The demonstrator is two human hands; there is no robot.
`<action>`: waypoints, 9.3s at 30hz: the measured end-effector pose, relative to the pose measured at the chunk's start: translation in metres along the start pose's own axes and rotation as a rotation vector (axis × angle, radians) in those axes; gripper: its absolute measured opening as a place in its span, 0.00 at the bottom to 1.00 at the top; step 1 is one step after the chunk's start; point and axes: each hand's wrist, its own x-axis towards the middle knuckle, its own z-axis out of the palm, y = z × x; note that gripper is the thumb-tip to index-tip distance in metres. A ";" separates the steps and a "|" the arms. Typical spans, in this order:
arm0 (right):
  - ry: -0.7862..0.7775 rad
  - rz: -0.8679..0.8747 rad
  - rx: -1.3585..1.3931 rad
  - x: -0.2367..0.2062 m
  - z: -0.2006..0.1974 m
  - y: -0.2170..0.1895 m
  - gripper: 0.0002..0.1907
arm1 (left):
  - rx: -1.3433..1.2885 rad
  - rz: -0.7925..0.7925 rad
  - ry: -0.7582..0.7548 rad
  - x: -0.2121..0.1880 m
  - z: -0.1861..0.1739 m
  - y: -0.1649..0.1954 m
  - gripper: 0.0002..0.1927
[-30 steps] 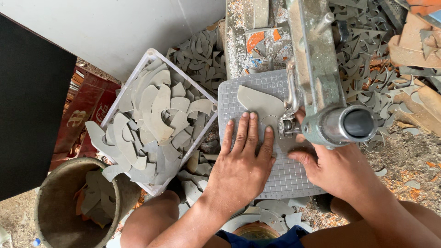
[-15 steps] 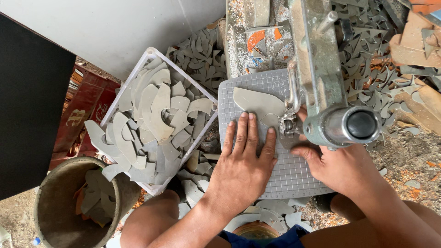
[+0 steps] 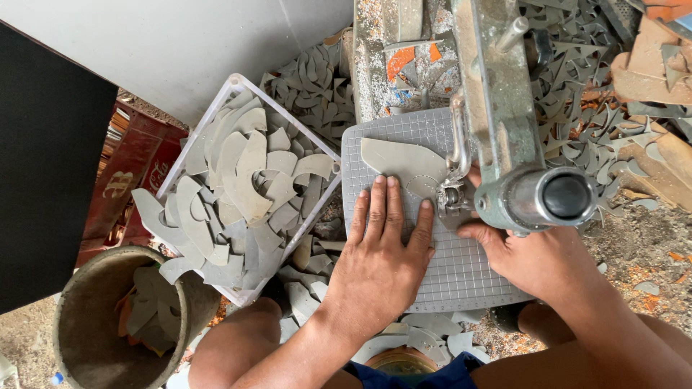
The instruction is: The person repeatedly picks up gray rubber pieces from a white crate and uses a vertical band saw to cut them into smaller shapes. The cut pieces are placed back into the crate, and the process continues with multiple items.
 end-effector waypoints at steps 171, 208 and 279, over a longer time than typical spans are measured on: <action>-0.160 -0.067 0.083 -0.021 -0.033 -0.013 0.11 | -0.019 0.008 0.147 -0.011 -0.021 -0.037 0.24; -0.160 -0.042 -0.037 -0.017 -0.030 0.018 0.06 | 0.035 0.011 0.149 0.001 -0.016 -0.030 0.24; 0.150 -0.376 -0.040 0.049 -0.007 0.106 0.09 | -0.077 0.004 0.111 -0.002 -0.008 0.007 0.18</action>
